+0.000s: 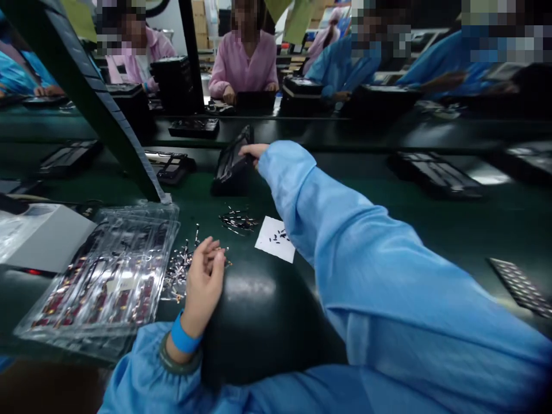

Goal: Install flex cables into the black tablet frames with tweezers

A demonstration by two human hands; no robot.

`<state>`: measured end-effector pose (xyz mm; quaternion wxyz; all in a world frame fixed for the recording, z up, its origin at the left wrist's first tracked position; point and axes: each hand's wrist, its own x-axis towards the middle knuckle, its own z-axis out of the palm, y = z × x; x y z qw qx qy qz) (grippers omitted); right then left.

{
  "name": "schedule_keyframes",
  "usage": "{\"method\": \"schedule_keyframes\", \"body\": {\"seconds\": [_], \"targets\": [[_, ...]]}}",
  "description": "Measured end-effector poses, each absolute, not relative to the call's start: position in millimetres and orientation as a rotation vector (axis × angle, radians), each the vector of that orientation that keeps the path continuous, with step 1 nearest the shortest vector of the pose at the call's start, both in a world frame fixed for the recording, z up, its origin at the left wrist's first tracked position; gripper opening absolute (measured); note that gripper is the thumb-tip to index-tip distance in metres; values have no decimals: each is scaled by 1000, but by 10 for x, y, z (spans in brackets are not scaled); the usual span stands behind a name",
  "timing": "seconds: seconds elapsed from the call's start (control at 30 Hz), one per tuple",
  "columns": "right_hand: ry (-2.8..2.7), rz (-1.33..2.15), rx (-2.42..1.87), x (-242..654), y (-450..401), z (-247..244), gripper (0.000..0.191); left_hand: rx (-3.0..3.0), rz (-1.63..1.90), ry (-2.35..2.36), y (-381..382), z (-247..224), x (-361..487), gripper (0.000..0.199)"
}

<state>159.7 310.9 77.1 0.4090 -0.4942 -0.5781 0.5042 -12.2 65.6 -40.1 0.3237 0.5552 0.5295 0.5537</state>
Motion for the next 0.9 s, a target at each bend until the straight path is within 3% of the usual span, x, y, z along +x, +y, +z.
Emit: {"method": "schedule_keyframes", "body": {"seconds": [0.17, 0.27, 0.4, 0.5, 0.6, 0.77, 0.9], "targets": [[-1208, 1388, -1498, 1765, 2346, 1035, 31, 793, 1351, 983, 674, -208, -64, 63], [-1132, 1481, -1462, 1908, 1589, 988, 34, 707, 1317, 820, 652, -95, 40, 60], [-1339, 1601, -1423, 2251, 749, 750, 30, 715, 1407, 989, 567, -43, 67, 45], [-1414, 1205, -1403, 2759, 418, 526, 33, 756, 1358, 1183, 478, -8, -103, 50], [-1022, 819, -1314, 3323, 250, 253, 30, 877, 1079, 1309, 408, 48, -295, 62], [-704, 740, -1419, 3737, 117, -307, 54, 1083, 615, 1362, 437, 39, -330, 67], [-817, 750, -1439, 3683, 135, -594, 59, 1463, 560, 1484, 544, -72, -249, 61]]}}
